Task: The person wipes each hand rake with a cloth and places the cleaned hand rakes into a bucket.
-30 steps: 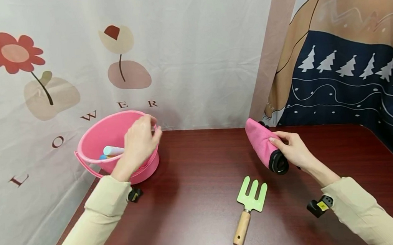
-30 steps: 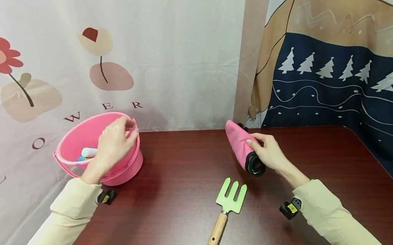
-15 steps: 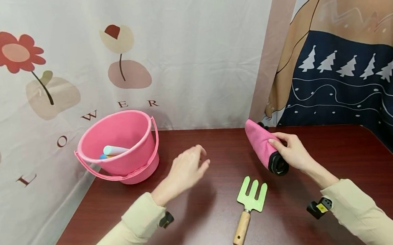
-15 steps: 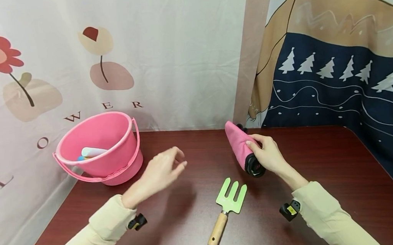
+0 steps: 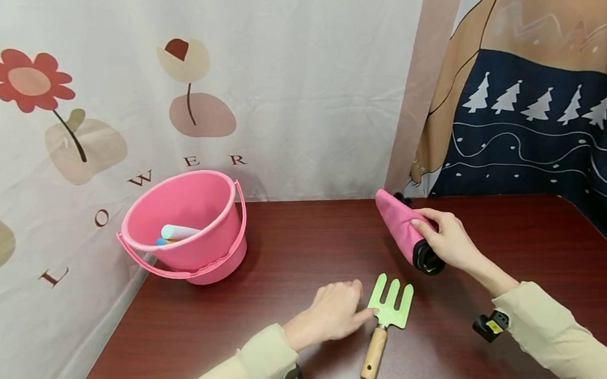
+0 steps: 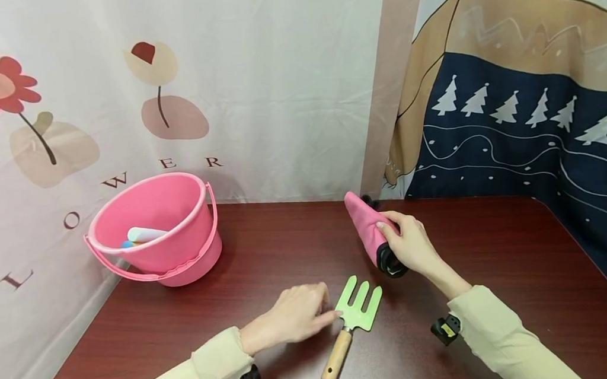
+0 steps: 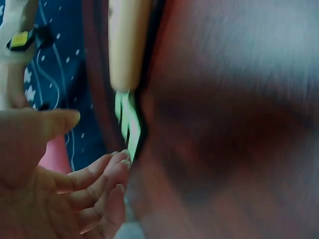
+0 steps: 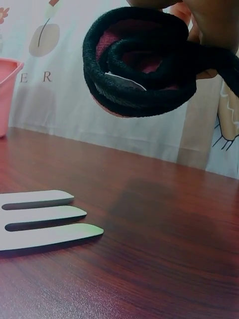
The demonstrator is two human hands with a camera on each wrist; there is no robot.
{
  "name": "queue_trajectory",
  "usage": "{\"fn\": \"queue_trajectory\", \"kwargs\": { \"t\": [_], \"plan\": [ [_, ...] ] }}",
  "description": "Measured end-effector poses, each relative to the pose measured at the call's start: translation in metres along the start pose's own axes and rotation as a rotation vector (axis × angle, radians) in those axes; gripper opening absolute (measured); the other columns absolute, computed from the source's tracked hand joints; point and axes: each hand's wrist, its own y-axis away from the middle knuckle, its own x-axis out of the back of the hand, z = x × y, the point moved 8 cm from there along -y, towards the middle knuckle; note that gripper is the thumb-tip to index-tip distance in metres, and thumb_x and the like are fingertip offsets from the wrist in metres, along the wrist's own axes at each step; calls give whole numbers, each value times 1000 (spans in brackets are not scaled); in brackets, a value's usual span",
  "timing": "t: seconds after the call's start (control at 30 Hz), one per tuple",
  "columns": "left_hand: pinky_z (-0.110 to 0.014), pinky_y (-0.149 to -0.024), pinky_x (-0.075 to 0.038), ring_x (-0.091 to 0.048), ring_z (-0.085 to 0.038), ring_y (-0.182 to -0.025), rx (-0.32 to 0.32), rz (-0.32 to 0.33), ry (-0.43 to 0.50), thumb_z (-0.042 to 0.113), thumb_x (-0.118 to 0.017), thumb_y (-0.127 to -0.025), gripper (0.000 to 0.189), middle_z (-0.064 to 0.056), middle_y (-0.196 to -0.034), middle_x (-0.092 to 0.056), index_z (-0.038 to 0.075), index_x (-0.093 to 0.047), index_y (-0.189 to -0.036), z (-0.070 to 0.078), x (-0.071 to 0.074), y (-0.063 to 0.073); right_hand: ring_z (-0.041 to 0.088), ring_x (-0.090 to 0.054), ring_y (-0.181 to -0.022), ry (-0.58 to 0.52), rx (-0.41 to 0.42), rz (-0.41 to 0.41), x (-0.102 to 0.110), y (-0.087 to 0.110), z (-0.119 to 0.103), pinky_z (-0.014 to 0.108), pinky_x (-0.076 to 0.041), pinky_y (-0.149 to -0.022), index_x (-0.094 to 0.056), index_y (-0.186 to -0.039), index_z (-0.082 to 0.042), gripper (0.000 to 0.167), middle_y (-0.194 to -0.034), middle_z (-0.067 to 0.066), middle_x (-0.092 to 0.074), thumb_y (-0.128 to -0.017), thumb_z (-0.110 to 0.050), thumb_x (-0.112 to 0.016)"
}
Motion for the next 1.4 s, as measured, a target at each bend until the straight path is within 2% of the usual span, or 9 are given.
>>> {"fn": "queue_trajectory", "kwargs": {
  "t": [0.13,0.33,0.47,0.67,0.87,1.07,1.4],
  "plan": [
    [-31,-53,-45,-56,-15,-60,-1,-95,-26,60,-57,-83,48,3,-65,-53,13,-54,-81,12,-18,5,24,-53,-82,16,-5,1,-3,2,0,29,-43,-70,-59,-120,2,31,-97,21,-65,-96,-14,-52],
    [-29,-54,-42,-52,-13,-58,12,-157,-72,70,-58,-76,54,4,-63,-51,17,-51,-73,23,-33,10,26,-55,-83,42,24,30,-5,3,-3,33,-43,-72,-60,-118,3,29,-99,21,-66,-94,-12,-54],
    [-27,-49,-37,-45,-10,-53,0,-165,-77,67,-61,-75,50,7,-61,-46,20,-47,-69,27,-37,13,28,-56,-85,51,43,50,-5,4,-5,35,-44,-74,-61,-117,3,28,-102,22,-66,-93,-11,-55],
    [-24,-46,-32,-41,-7,-49,-20,-154,-77,52,-68,-76,39,8,-59,-44,20,-47,-68,30,-39,13,28,-56,-86,40,40,53,-4,5,-6,38,-45,-75,-61,-117,3,28,-103,23,-66,-93,-11,-55],
    [-24,-45,-32,-41,-7,-49,-10,-151,-59,43,-69,-76,33,8,-58,-45,19,-48,-66,25,-39,12,28,-56,-87,39,28,39,-6,4,-4,37,-45,-76,-60,-119,3,29,-105,23,-65,-94,-11,-54],
    [-24,-48,-36,-44,-7,-51,28,-149,-7,36,-69,-76,32,8,-64,-47,19,-47,-60,15,-36,10,29,-57,-88,44,33,50,-6,5,-3,39,-45,-78,-60,-118,4,29,-105,24,-66,-94,-11,-55],
    [-28,-52,-42,-46,-10,-53,98,-122,21,36,-70,-76,33,6,-62,-43,19,-43,-66,-3,-30,7,30,-57,-89,48,30,50,-6,5,-2,42,-45,-80,-60,-118,4,29,-106,24,-66,-93,-11,-55]
  ]
}}
